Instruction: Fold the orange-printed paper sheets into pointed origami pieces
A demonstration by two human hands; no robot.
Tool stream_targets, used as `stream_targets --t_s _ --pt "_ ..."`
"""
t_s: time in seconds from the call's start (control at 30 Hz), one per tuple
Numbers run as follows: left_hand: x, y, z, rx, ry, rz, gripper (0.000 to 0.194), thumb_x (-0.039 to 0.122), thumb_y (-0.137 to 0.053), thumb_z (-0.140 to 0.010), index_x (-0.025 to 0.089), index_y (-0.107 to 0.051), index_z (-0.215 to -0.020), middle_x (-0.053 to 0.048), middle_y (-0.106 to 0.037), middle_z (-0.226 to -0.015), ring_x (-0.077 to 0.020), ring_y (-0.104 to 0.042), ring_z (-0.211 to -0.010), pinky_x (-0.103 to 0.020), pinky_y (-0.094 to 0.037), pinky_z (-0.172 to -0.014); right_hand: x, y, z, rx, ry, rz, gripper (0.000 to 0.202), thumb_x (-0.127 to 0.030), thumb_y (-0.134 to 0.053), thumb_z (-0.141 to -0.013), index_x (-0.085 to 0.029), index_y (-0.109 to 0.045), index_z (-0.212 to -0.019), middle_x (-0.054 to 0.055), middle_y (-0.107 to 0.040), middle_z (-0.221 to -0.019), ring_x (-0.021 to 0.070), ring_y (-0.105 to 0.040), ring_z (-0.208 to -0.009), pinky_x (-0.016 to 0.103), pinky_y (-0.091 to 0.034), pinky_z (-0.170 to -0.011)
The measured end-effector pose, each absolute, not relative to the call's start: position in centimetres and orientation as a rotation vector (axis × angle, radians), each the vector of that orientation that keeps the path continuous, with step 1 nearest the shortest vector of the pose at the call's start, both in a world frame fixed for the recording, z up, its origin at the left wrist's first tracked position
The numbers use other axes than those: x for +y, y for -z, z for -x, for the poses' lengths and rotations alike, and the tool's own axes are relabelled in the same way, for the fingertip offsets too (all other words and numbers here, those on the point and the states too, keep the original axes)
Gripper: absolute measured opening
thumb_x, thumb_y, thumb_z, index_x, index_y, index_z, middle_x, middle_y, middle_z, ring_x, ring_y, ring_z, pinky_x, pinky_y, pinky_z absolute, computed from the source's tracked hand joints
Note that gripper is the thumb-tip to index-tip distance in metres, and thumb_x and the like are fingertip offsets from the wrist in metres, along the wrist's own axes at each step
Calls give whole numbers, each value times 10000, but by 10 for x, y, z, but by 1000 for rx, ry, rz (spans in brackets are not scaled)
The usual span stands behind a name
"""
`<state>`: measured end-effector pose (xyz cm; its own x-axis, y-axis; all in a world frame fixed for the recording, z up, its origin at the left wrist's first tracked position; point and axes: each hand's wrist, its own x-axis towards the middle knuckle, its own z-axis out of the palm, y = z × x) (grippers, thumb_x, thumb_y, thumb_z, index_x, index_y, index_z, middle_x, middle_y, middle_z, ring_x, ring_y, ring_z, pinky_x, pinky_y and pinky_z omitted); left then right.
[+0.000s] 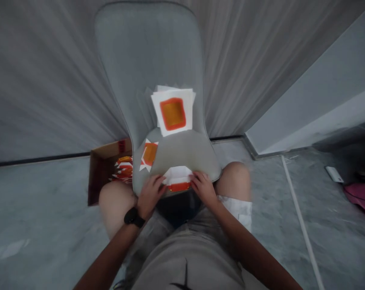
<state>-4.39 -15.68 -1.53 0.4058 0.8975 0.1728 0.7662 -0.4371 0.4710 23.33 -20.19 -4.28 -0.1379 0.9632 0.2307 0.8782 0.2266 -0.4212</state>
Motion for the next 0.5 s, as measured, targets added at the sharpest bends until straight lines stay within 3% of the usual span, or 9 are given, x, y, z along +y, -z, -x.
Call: stream_targets --t_s 0.13,0.27,0.5 --pt "-151 22 48 1274 -506 -2462 326 240 -529 -1004 283 -698 -1280 -105 -690 -1372 -321 -601 -1330 -526 -493 -1128 -209 43 -235 -2143 -213 1660 418 -321 -571 -1031 -228 -641 -1432 191 -645 -1412 364 -582 -1341 553 -522 -1086" --pt "-154 26 55 1152 -462 -2566 414 287 -560 -1021 261 -620 -1430 -113 -624 -1496 -331 -521 -1442 -543 -451 -1174 -210 47 -241 -2261 -197 1603 582 -397 -720 -958 -197 -589 -1488 217 -599 -1476 389 -548 -1382 561 -521 -1096" --pt "-149 37 63 1080 -461 -2729 462 377 -574 -1052 229 -566 -1489 -128 -575 -1556 -324 -504 -1461 -512 -467 -1112 -202 59 -251 -2289 -120 1355 447 -374 -718 -972 -191 -672 -1376 181 -673 -1367 345 -569 -1313 554 -533 -1073"
